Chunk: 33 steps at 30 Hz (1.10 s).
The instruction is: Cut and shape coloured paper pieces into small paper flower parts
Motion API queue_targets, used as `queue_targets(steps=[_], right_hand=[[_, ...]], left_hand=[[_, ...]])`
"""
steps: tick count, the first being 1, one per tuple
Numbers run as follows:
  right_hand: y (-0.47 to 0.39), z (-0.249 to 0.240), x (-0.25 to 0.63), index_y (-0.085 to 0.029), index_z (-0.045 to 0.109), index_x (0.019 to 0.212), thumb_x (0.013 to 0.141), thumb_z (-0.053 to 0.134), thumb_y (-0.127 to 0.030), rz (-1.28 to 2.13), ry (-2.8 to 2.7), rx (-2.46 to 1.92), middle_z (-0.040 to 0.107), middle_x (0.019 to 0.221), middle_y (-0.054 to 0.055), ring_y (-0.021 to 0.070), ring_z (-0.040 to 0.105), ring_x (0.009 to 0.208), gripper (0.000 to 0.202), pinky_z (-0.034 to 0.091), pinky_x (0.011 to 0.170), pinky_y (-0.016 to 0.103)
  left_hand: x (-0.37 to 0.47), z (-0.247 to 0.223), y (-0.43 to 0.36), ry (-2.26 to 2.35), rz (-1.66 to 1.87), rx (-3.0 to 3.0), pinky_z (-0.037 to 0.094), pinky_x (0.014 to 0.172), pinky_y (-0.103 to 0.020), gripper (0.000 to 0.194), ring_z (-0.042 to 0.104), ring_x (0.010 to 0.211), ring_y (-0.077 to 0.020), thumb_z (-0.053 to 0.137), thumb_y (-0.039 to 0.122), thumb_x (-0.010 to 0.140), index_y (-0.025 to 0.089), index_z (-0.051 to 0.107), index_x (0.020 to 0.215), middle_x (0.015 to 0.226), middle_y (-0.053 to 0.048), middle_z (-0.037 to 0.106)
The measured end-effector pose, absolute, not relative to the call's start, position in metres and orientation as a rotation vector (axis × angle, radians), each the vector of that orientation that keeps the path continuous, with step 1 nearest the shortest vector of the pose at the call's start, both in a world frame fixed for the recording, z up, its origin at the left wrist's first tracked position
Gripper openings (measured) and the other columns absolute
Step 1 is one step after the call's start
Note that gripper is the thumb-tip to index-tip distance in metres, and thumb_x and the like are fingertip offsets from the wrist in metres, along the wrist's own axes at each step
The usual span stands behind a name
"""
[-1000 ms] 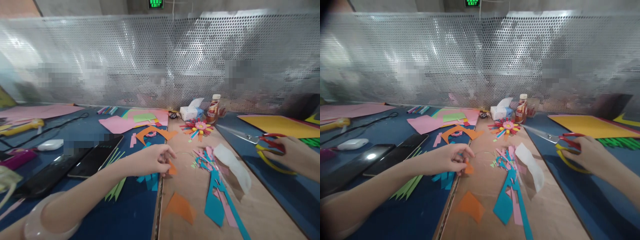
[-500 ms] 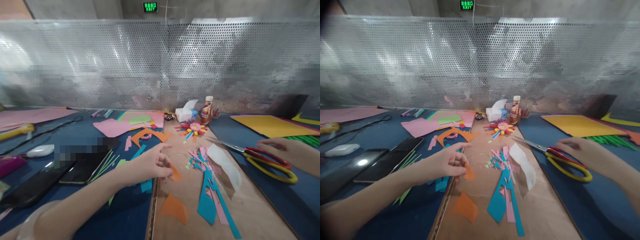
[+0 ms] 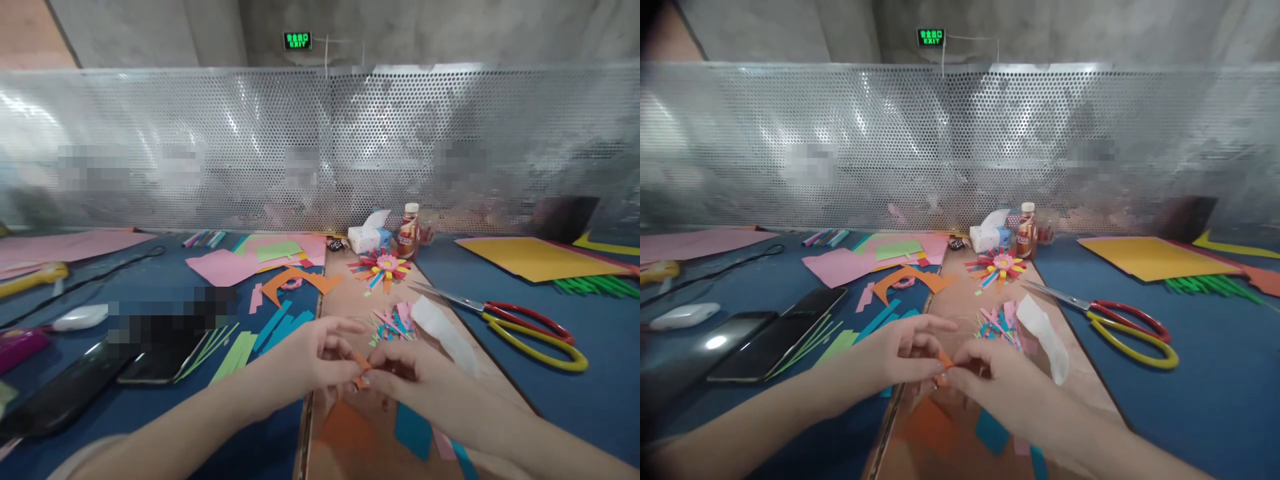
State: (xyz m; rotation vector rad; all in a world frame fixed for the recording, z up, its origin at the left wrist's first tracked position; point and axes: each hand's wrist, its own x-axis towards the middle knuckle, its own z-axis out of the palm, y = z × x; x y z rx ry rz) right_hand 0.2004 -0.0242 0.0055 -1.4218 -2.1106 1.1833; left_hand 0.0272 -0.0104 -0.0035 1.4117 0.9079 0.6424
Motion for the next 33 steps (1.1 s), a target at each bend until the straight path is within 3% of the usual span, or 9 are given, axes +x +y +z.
queue_targets(steps=[3,8,15,22,27,33], right_hand=[[-0.022,-0.004,0.205,-0.014,0.05,0.069,0.08,0.045,-0.034,1.539,-1.8,-1.29,0.046,0.059,-0.003,0.0049,0.036,0.047,0.024,0.025,0.042,0.017],[-0.023,-0.017,0.21,-0.013,0.052,0.075,0.081,0.046,-0.04,1.706,-1.724,-1.106,0.049,0.063,-0.001,0.0025,0.031,0.042,0.028,0.02,0.039,0.017],[-0.026,-0.018,0.212,-0.013,0.052,0.072,0.082,0.045,-0.04,1.743,-1.699,-1.075,0.05,0.06,-0.002,0.0021,0.034,0.042,0.029,0.022,0.038,0.015],[-0.027,-0.017,0.211,-0.013,0.054,0.077,0.082,0.045,-0.035,1.697,-1.732,-1.112,0.05,0.061,-0.002,0.0024,0.038,0.045,0.025,0.026,0.04,0.014],[-0.029,-0.012,0.208,-0.014,0.057,0.077,0.078,0.052,-0.028,1.619,-1.79,-1.141,0.051,0.063,-0.003,0.0048,0.045,0.055,0.014,0.036,0.051,0.015],[-0.032,-0.012,0.208,-0.017,0.056,0.076,0.078,0.049,-0.03,1.494,-1.867,-1.236,0.051,0.064,-0.003,0.0079,0.047,0.058,0.015,0.036,0.052,0.017]], left_hand=[[0.029,0.002,-0.013,0.9,0.66,1.413,0.04,0.056,-0.02,0.024,0.05,0.057,-0.0077,0.059,0.023,0.07,0.016,0.058,0.093,0.073,0.001,0.057],[0.027,0.003,-0.015,0.815,0.663,1.376,0.039,0.063,-0.019,0.018,0.052,0.065,-0.0084,0.061,0.027,0.07,0.019,0.063,0.086,0.078,0.001,0.06],[0.027,-0.003,-0.013,0.813,0.641,1.276,0.038,0.056,-0.016,0.014,0.051,0.059,-0.0068,0.061,0.023,0.071,0.019,0.064,0.083,0.069,0.003,0.059],[0.027,-0.002,-0.013,0.805,0.66,1.314,0.038,0.057,-0.014,0.012,0.051,0.061,-0.0053,0.06,0.024,0.072,0.017,0.066,0.08,0.072,0.002,0.06],[0.028,-0.004,-0.013,0.874,0.655,1.298,0.036,0.052,-0.013,0.013,0.048,0.054,-0.0041,0.06,0.027,0.073,0.016,0.064,0.079,0.064,0.004,0.057],[0.026,-0.008,-0.013,0.893,0.655,1.265,0.036,0.049,-0.015,0.016,0.048,0.051,-0.0051,0.061,0.03,0.071,0.016,0.063,0.079,0.061,0.003,0.057]])
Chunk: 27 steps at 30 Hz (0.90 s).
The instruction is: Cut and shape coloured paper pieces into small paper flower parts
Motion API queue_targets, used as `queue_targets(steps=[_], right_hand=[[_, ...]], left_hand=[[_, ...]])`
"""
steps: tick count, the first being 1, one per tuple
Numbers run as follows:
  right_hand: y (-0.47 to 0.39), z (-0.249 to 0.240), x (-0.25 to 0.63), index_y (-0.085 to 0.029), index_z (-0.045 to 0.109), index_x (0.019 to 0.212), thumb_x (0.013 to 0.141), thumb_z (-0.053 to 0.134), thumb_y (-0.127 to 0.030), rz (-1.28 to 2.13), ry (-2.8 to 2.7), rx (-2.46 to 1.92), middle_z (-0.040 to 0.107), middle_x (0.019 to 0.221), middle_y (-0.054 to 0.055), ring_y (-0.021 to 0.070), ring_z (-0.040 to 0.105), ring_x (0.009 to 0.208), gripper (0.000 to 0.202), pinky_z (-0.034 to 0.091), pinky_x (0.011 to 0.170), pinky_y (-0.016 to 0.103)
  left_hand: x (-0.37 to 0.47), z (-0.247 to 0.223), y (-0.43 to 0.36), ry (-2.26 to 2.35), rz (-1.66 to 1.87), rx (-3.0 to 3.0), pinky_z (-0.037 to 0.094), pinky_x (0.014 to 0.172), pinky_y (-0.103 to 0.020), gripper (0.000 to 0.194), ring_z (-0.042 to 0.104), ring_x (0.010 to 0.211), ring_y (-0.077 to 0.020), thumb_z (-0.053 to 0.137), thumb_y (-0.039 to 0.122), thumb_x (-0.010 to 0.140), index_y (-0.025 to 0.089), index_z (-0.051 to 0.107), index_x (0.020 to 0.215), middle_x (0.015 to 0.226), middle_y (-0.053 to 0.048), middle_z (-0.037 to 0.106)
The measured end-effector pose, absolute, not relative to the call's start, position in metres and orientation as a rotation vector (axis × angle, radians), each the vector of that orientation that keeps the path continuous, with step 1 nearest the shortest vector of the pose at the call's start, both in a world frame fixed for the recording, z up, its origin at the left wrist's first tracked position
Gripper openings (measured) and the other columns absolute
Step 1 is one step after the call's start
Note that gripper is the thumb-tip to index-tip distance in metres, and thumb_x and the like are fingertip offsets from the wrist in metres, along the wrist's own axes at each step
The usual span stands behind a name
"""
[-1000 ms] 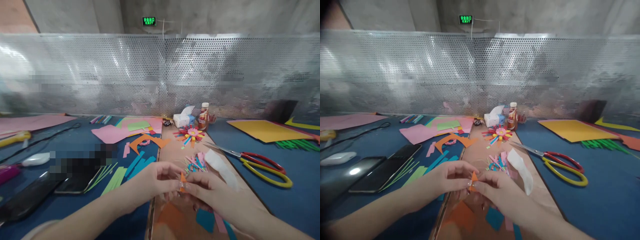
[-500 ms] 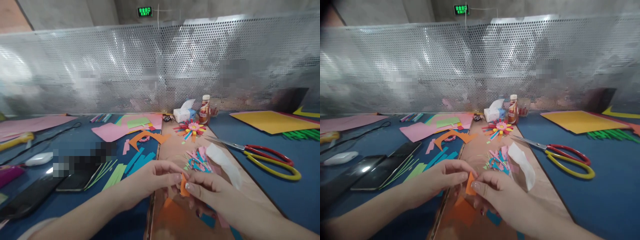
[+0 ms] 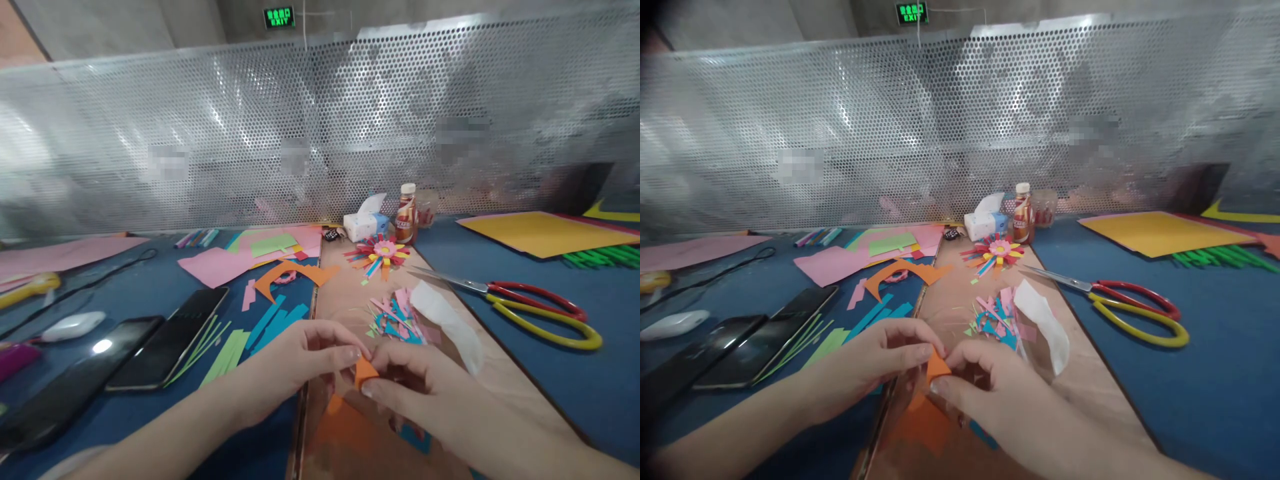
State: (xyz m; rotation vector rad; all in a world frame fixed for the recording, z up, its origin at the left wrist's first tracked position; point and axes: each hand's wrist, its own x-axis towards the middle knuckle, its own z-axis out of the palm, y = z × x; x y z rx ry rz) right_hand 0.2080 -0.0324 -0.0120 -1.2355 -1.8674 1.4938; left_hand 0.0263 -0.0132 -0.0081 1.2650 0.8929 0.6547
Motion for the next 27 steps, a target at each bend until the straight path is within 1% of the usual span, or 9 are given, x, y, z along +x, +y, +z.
queue_targets(steps=[5,11,16,21,23,27], right_hand=[[-0.0329,-0.012,0.2073,-0.019,0.055,0.076,0.081,0.045,-0.032,1.394,-1.945,-1.255,0.051,0.066,-0.003,0.0092,0.046,0.06,0.017,0.036,0.053,0.019],[-0.0367,-0.0112,0.2049,-0.019,0.052,0.069,0.082,0.041,-0.033,1.073,-2.067,-1.358,0.047,0.062,-0.004,0.0087,0.04,0.056,0.021,0.031,0.049,0.02],[-0.0378,-0.0128,0.2059,-0.019,0.05,0.068,0.086,0.033,-0.032,1.075,-2.058,-1.339,0.049,0.06,-0.003,0.0098,0.045,0.057,0.028,0.034,0.052,0.021],[-0.0386,-0.0107,0.2074,-0.019,0.049,0.066,0.087,0.032,-0.034,1.064,-2.078,-1.337,0.052,0.061,-0.002,0.0103,0.047,0.058,0.032,0.034,0.054,0.022],[-0.0385,-0.0103,0.2073,-0.018,0.048,0.062,0.087,0.032,-0.032,1.003,-2.103,-1.339,0.05,0.058,-0.002,0.0098,0.045,0.055,0.033,0.033,0.052,0.022],[-0.0372,-0.011,0.2066,-0.018,0.041,0.056,0.085,0.036,-0.028,0.779,-2.159,-1.347,0.042,0.052,-0.004,0.009,0.038,0.049,0.031,0.029,0.047,0.023]], left_hand=[[0.0271,-0.0076,-0.012,0.891,0.679,1.283,0.037,0.053,-0.015,0.016,0.049,0.054,-0.0056,0.062,0.03,0.071,0.015,0.063,0.078,0.061,0.003,0.057],[0.0276,-0.0081,-0.0118,0.872,0.708,1.315,0.037,0.054,-0.016,0.016,0.05,0.054,-0.0065,0.062,0.029,0.071,0.015,0.063,0.077,0.06,0.003,0.058],[0.028,-0.0095,-0.0112,0.873,0.706,1.294,0.037,0.055,-0.017,0.016,0.049,0.055,-0.0066,0.063,0.028,0.069,0.015,0.063,0.077,0.061,0.002,0.059],[0.0301,-0.0076,-0.0128,0.943,0.694,1.285,0.038,0.057,-0.02,0.016,0.05,0.055,-0.0082,0.063,0.028,0.068,0.014,0.062,0.075,0.061,0.0,0.06],[0.0311,-0.0054,-0.0145,0.963,0.684,1.283,0.038,0.055,-0.019,0.013,0.049,0.053,-0.0075,0.063,0.026,0.067,0.014,0.061,0.072,0.059,0.001,0.059],[0.0327,-0.0004,-0.0182,1.017,0.663,1.291,0.036,0.051,-0.017,0.009,0.047,0.049,-0.0062,0.06,0.023,0.069,0.014,0.06,0.067,0.056,0.003,0.056]])
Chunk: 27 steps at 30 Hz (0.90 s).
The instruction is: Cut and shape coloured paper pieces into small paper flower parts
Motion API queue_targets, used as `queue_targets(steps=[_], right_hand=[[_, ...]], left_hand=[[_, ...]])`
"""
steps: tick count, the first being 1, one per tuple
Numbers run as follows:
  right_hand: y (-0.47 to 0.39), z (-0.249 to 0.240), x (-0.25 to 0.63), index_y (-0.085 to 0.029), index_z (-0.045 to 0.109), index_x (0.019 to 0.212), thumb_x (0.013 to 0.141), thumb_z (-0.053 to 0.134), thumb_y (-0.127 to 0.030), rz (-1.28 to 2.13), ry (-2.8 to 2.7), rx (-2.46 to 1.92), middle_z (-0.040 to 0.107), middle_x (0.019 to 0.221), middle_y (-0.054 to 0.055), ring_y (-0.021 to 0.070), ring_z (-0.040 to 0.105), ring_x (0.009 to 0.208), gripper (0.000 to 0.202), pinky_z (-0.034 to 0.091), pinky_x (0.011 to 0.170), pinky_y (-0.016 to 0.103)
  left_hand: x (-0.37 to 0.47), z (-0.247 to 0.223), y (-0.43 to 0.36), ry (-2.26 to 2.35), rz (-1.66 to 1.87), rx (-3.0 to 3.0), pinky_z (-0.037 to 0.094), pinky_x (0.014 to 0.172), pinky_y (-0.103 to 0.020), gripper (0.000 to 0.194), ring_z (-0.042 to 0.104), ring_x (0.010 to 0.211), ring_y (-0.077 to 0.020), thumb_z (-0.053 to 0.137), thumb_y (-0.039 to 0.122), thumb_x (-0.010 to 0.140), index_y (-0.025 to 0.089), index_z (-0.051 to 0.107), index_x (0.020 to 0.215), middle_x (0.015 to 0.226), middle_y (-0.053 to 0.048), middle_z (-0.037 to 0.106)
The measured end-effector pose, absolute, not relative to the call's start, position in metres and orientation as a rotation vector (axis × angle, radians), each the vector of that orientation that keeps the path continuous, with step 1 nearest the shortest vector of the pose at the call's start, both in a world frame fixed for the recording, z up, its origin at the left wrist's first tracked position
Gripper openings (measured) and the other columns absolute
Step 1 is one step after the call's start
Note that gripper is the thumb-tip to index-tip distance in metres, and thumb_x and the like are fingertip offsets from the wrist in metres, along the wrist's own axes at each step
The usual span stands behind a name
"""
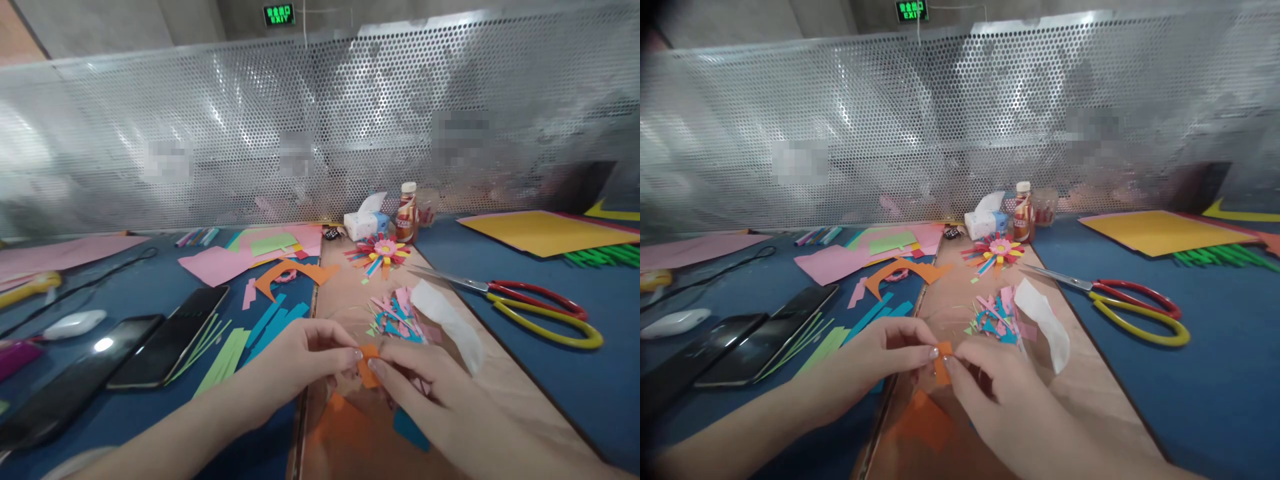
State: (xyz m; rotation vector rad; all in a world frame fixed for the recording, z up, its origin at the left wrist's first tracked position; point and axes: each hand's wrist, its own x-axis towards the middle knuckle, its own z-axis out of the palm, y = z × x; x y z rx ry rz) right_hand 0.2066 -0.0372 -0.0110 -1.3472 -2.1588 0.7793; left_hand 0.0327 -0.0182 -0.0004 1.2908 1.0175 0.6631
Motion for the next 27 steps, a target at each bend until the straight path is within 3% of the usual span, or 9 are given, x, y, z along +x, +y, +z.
queue_targets(steps=[7,11,16,22,27], right_hand=[[-0.036,-0.008,0.21,-0.024,0.055,0.075,0.078,0.045,-0.025,0.863,-2.031,-1.334,0.056,0.065,-0.003,0.0101,0.048,0.055,0.01,0.035,0.046,0.019],[-0.033,-0.01,0.21,-0.024,0.054,0.072,0.078,0.045,-0.028,0.977,-1.905,-1.377,0.056,0.064,-0.003,0.0108,0.05,0.057,0.011,0.036,0.046,0.02],[-0.029,-0.009,0.207,-0.021,0.054,0.072,0.077,0.044,-0.029,1.136,-1.77,-1.428,0.055,0.063,-0.001,0.0113,0.05,0.058,0.014,0.037,0.049,0.022],[-0.029,-0.007,0.208,-0.021,0.053,0.074,0.077,0.044,-0.037,1.24,-1.702,-1.49,0.052,0.064,-0.001,0.008,0.043,0.046,0.019,0.026,0.032,0.018],[-0.031,-0.012,0.206,-0.021,0.053,0.071,0.078,0.045,-0.031,1.051,-1.819,-1.423,0.055,0.063,-0.001,0.0093,0.047,0.05,0.015,0.033,0.039,0.02]], left_hand=[[0.033,-0.003,-0.017,1.0,0.726,1.285,0.043,0.063,-0.023,0.015,0.056,0.062,-0.0121,0.056,0.025,0.071,0.013,0.064,0.069,0.065,-0.002,0.064],[0.034,-0.005,-0.016,1.002,0.738,1.259,0.043,0.061,-0.023,0.018,0.056,0.062,-0.0125,0.056,0.029,0.071,0.013,0.065,0.07,0.065,-0.003,0.065],[0.035,0.001,-0.017,1.01,0.74,1.281,0.04,0.056,-0.021,0.029,0.056,0.06,-0.0123,0.044,0.032,0.079,0.013,0.062,0.066,0.065,-0.004,0.065],[0.032,-0.003,-0.015,0.994,0.778,1.391,0.041,0.069,-0.024,0.01,0.059,0.069,-0.0127,0.055,0.026,0.073,0.016,0.057,0.075,0.069,0.0,0.065],[0.032,-0.009,-0.014,0.95,0.744,1.378,0.042,0.07,-0.025,0.008,0.059,0.069,-0.0128,0.056,0.023,0.072,0.015,0.058,0.073,0.068,-0.001,0.065]])
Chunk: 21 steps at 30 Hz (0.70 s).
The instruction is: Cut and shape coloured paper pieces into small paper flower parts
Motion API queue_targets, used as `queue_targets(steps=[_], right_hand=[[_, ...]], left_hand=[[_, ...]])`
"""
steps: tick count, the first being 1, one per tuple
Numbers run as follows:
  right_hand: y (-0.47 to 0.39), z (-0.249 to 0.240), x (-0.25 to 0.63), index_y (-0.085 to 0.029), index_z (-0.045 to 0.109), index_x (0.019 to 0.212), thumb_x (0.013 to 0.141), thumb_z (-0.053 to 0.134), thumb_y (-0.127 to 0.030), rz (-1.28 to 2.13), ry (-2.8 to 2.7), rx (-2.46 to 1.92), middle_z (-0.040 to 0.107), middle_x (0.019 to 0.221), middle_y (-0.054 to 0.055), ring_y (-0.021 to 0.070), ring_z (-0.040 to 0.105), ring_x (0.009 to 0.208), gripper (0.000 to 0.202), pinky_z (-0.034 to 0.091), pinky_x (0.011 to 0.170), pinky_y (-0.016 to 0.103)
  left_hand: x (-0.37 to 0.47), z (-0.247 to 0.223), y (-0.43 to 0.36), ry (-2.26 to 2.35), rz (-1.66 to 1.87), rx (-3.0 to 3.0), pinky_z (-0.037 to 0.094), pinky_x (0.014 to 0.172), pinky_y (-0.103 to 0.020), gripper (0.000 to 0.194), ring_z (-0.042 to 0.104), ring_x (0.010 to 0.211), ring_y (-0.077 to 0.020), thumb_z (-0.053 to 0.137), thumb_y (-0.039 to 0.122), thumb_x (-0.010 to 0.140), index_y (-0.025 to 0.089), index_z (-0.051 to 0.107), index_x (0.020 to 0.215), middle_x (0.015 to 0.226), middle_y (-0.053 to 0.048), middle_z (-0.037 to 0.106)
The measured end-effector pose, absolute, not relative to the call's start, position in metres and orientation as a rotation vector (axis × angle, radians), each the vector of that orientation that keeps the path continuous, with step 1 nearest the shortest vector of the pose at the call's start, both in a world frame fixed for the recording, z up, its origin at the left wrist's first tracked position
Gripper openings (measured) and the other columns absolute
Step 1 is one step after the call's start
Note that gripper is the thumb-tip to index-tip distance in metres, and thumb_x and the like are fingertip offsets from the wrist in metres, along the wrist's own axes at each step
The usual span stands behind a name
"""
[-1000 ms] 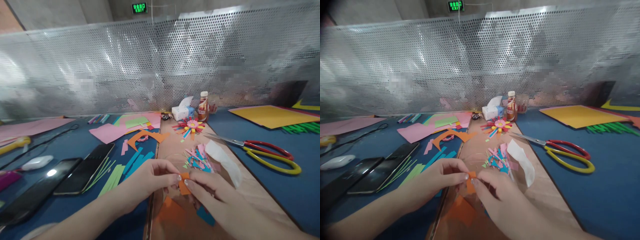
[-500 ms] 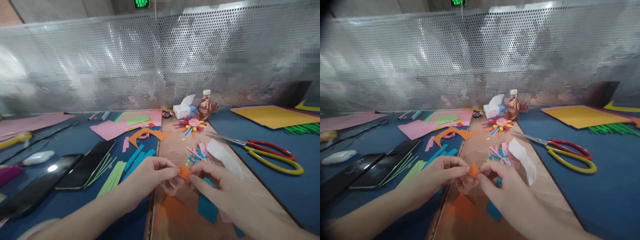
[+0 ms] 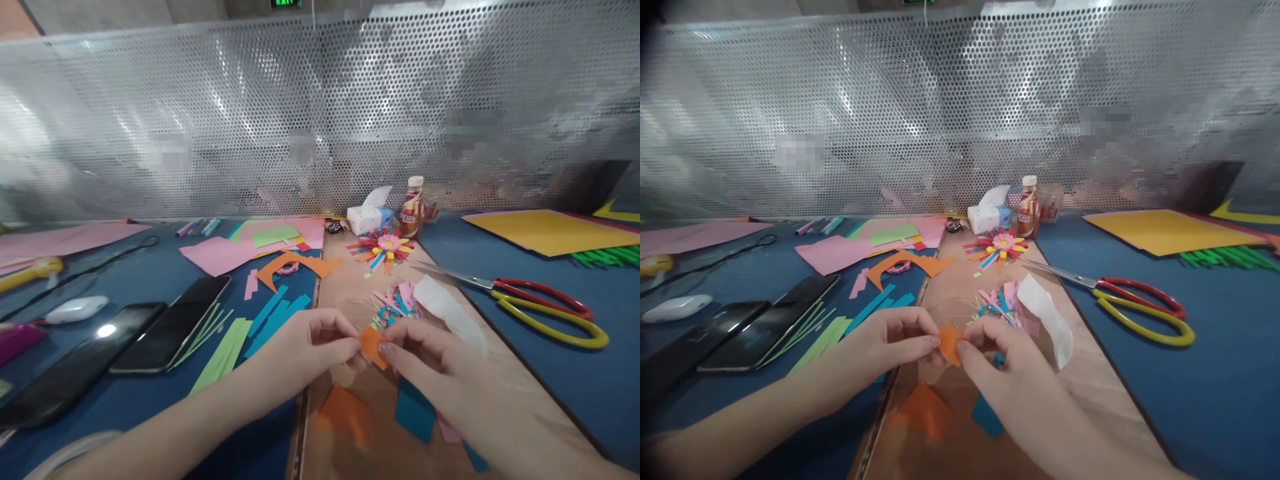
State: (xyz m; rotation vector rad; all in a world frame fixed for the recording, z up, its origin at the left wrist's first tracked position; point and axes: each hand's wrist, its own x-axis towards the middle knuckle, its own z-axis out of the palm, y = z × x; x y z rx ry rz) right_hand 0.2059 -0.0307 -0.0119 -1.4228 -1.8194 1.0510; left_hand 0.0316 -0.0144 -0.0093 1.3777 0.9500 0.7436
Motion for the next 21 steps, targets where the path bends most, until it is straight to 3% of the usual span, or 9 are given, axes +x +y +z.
queue_targets(steps=[4,8,21], right_hand=[[-0.03,-0.015,0.206,-0.024,0.056,0.085,0.08,0.046,-0.033,0.954,-1.865,-1.348,0.062,0.084,0.001,0.0137,0.056,0.07,0.014,0.043,0.056,0.023],[-0.029,-0.011,0.207,-0.025,0.06,0.08,0.078,0.049,-0.025,0.889,-1.949,-1.255,0.064,0.082,-0.001,0.0135,0.057,0.077,0.011,0.045,0.072,0.023],[-0.028,-0.002,0.212,-0.026,0.066,0.088,0.078,0.05,-0.015,0.506,-2.22,-1.067,0.064,0.081,0.0,0.013,0.059,0.074,0.022,0.049,0.067,0.023]], left_hand=[[0.032,-0.008,-0.016,0.952,0.71,1.374,0.043,0.068,-0.024,0.007,0.058,0.067,-0.012,0.055,0.019,0.072,0.014,0.059,0.072,0.069,-0.001,0.065],[0.033,-0.007,-0.017,0.946,0.678,1.335,0.042,0.068,-0.024,0.008,0.058,0.067,-0.0125,0.055,0.02,0.071,0.014,0.059,0.074,0.069,-0.002,0.065],[0.033,-0.008,-0.019,0.833,0.702,1.059,0.039,0.064,-0.022,0.01,0.056,0.063,-0.011,0.056,0.017,0.071,0.012,0.064,0.075,0.065,-0.003,0.064]])
